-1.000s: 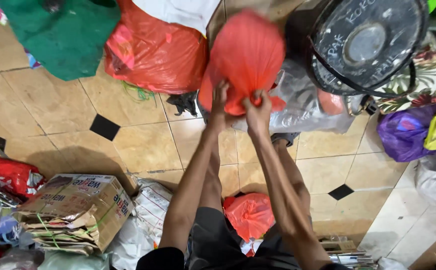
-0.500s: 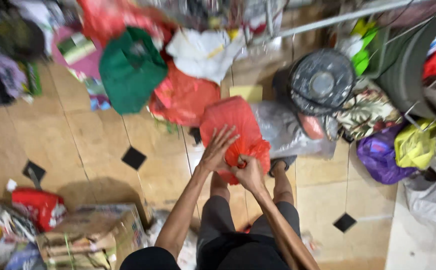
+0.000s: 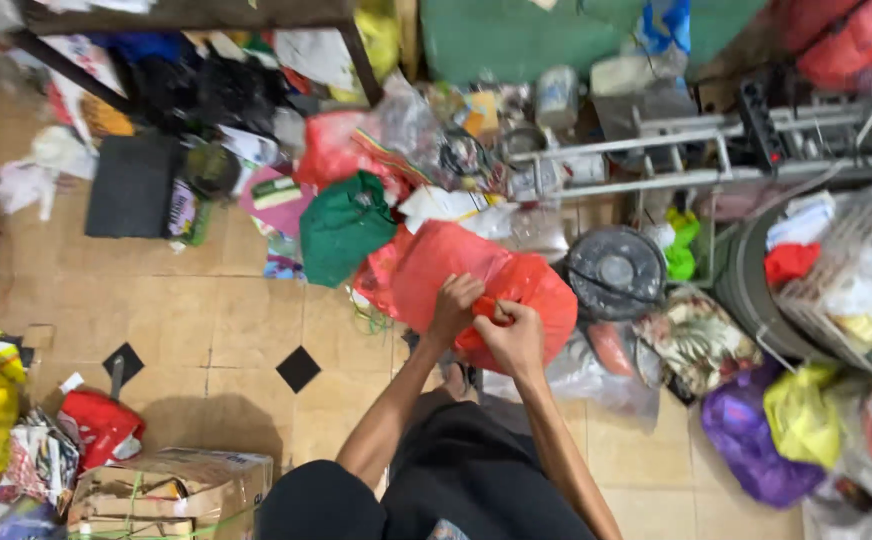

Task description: Weighing scrap items on a digital scale and recording the data in a notebook.

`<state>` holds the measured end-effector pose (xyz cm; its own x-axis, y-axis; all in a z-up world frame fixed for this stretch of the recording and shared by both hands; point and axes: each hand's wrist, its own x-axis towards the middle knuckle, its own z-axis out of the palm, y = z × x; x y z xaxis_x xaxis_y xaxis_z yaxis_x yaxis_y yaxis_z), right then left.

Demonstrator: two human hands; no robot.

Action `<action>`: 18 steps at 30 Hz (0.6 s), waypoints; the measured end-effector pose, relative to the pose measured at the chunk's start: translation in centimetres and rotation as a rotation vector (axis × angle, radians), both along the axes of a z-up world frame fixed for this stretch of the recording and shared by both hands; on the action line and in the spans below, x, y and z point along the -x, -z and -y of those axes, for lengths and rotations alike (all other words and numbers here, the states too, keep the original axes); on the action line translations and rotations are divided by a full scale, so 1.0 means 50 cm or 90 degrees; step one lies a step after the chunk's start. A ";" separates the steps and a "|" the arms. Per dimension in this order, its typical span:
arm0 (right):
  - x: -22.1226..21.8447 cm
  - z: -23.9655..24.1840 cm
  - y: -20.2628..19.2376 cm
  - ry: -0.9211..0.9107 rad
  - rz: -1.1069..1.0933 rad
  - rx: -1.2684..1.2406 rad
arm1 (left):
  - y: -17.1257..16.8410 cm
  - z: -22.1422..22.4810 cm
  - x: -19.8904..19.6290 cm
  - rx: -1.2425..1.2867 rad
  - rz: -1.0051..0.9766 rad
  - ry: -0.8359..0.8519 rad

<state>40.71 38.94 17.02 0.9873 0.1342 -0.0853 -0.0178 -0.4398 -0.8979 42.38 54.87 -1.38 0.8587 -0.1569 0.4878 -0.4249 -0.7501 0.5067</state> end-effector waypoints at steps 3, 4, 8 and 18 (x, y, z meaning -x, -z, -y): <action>0.005 0.013 -0.025 -0.031 0.089 -0.084 | -0.007 0.002 0.015 0.049 0.089 -0.056; 0.009 0.010 -0.047 -0.042 0.094 -0.085 | -0.087 0.012 0.037 0.049 0.095 -0.067; 0.042 -0.023 -0.107 -0.173 0.162 -0.103 | -0.206 0.023 0.141 0.299 0.068 -0.053; 0.180 -0.251 -0.145 -0.444 0.180 -0.171 | -0.219 -0.132 0.383 0.446 0.071 -0.287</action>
